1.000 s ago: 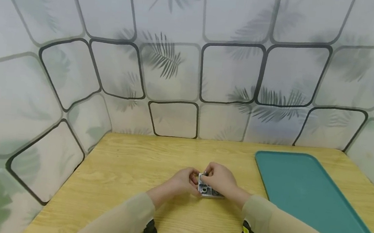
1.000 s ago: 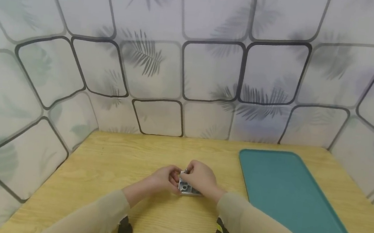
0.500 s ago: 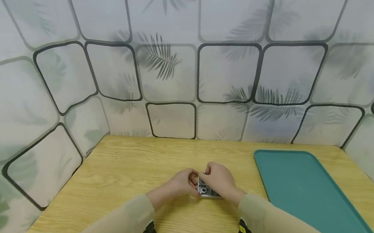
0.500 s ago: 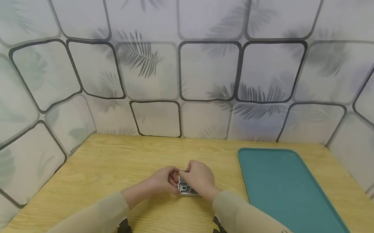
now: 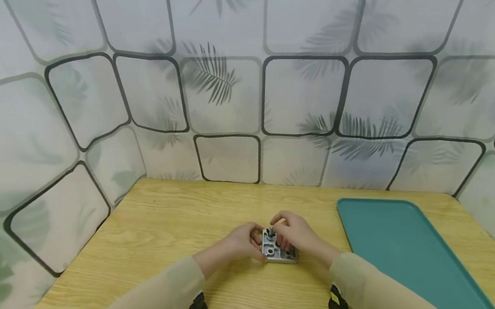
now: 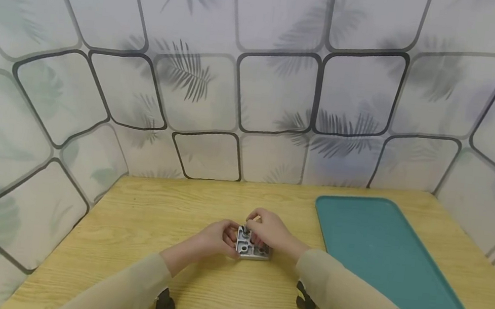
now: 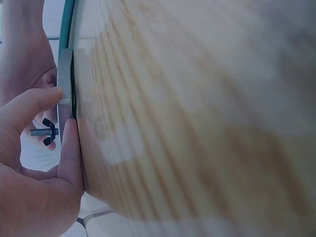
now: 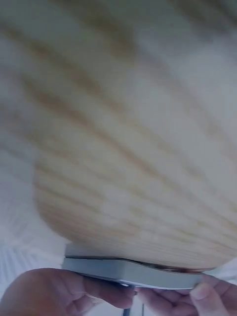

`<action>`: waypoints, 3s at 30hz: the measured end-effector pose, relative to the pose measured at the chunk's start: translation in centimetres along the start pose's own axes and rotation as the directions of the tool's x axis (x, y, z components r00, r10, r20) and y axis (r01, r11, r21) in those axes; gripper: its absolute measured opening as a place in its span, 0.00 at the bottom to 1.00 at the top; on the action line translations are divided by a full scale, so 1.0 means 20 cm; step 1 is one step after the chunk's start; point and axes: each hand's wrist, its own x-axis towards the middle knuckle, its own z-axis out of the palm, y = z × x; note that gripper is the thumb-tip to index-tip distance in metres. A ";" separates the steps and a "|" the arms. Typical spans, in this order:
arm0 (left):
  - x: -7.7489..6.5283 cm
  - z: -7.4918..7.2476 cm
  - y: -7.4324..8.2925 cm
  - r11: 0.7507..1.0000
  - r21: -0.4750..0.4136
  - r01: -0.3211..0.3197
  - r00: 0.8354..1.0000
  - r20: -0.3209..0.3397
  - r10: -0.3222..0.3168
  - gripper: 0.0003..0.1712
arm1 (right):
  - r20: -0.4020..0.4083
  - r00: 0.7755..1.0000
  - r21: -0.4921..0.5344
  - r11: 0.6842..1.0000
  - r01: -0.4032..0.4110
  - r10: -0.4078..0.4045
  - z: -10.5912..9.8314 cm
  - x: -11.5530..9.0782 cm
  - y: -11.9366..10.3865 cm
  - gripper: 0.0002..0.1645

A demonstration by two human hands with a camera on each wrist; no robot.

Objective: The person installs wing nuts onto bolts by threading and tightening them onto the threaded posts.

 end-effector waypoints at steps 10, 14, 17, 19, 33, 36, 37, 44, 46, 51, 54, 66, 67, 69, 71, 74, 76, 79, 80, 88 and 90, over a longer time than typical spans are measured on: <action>0.00 0.00 0.00 0.999 -0.025 0.025 1.000 0.007 -0.024 0.44 | 0.111 0.992 0.061 0.997 0.051 -0.058 -0.01 0.02 0.04 0.28; 0.00 -0.01 0.00 0.999 -0.033 0.018 1.000 0.009 -0.018 0.43 | 0.121 0.991 0.048 0.998 0.042 -0.047 -0.01 0.01 0.03 0.26; -0.01 -0.01 0.01 0.999 -0.026 0.022 1.000 0.007 -0.022 0.43 | 0.116 0.992 0.029 0.998 0.051 -0.054 -0.01 0.01 0.03 0.25; -0.01 -0.01 0.00 1.000 -0.018 0.026 1.000 0.007 -0.026 0.43 | 0.110 0.992 0.017 0.998 0.057 -0.059 -0.01 0.01 0.03 0.25; 0.00 -0.01 0.00 1.000 -0.019 0.023 1.000 0.013 -0.022 0.42 | 0.106 0.994 0.017 0.999 0.031 -0.033 -0.02 0.01 0.03 0.23; 0.00 -0.01 0.00 0.999 -0.022 0.027 1.000 0.013 -0.027 0.42 | 0.109 0.994 0.016 0.999 0.028 -0.030 -0.02 0.02 0.04 0.22; 0.00 -0.01 -0.01 0.999 -0.025 0.029 1.000 0.014 -0.028 0.41 | 0.110 0.994 0.018 1.000 0.026 -0.028 -0.02 0.02 0.04 0.22; -0.01 -0.01 0.00 0.998 -0.049 0.030 0.999 0.024 -0.028 0.41 | 0.067 0.998 -0.009 1.000 -0.004 0.005 0.01 0.02 0.03 0.15; -0.01 -0.01 0.00 0.998 -0.053 0.030 0.999 0.024 -0.029 0.41 | 0.022 1.000 -0.053 0.998 -0.020 0.021 0.03 0.02 0.02 0.12; 0.00 -0.02 0.00 0.998 -0.053 0.029 0.999 0.015 -0.028 0.41 | -0.101 0.994 -0.195 0.979 -0.059 0.040 0.07 0.01 -0.01 0.08; -0.01 -0.02 0.00 0.998 -0.049 0.032 0.999 0.015 -0.031 0.42 | -0.150 0.988 -0.270 0.959 -0.080 0.040 0.09 0.01 -0.03 0.10; -0.01 0.00 -0.03 0.999 -0.048 0.026 1.000 0.010 -0.026 0.40 | -0.226 0.973 -0.414 0.900 -0.137 0.045 0.14 0.00 -0.07 0.21; -0.01 0.00 -0.02 0.998 -0.048 0.027 1.000 0.012 -0.027 0.41 | -0.225 0.973 -0.408 0.903 -0.135 0.043 0.14 -0.01 -0.07 0.21; -0.01 0.00 -0.02 0.998 -0.051 0.033 0.999 0.016 -0.033 0.41 | -0.218 0.975 -0.396 0.910 -0.122 0.035 0.13 -0.02 -0.07 0.19; -0.01 0.00 -0.02 0.998 -0.052 0.035 0.999 0.021 -0.034 0.41 | -0.196 0.980 -0.370 0.922 -0.116 0.045 0.12 -0.02 -0.07 0.18; -0.01 0.00 -0.02 0.998 -0.048 0.028 0.999 0.017 -0.028 0.41 | -0.151 0.987 -0.311 0.945 -0.096 0.050 0.10 -0.03 -0.07 0.18; -0.01 0.00 -0.02 0.999 -0.045 0.022 1.000 0.011 -0.022 0.41 | -0.113 0.992 -0.239 0.967 -0.087 0.061 0.08 -0.03 -0.06 0.18; 0.00 0.00 -0.02 0.999 -0.040 0.018 1.000 0.004 -0.018 0.42 | -0.049 0.998 -0.125 0.991 -0.043 0.037 0.04 -0.03 -0.03 0.20; 0.00 0.00 -0.02 0.999 -0.039 0.018 1.000 0.005 -0.018 0.42 | -0.026 0.999 -0.088 0.996 -0.029 0.026 0.03 -0.03 -0.02 0.21; 0.00 0.00 -0.03 0.999 -0.048 0.023 1.000 0.006 -0.023 0.43 | 0.107 0.991 0.064 0.996 0.070 -0.076 -0.02 -0.02 0.03 0.27; 0.00 0.00 -0.02 0.999 -0.041 0.024 1.000 0.004 -0.024 0.43 | 0.114 0.990 0.053 0.996 0.073 -0.078 -0.02 -0.01 0.04 0.27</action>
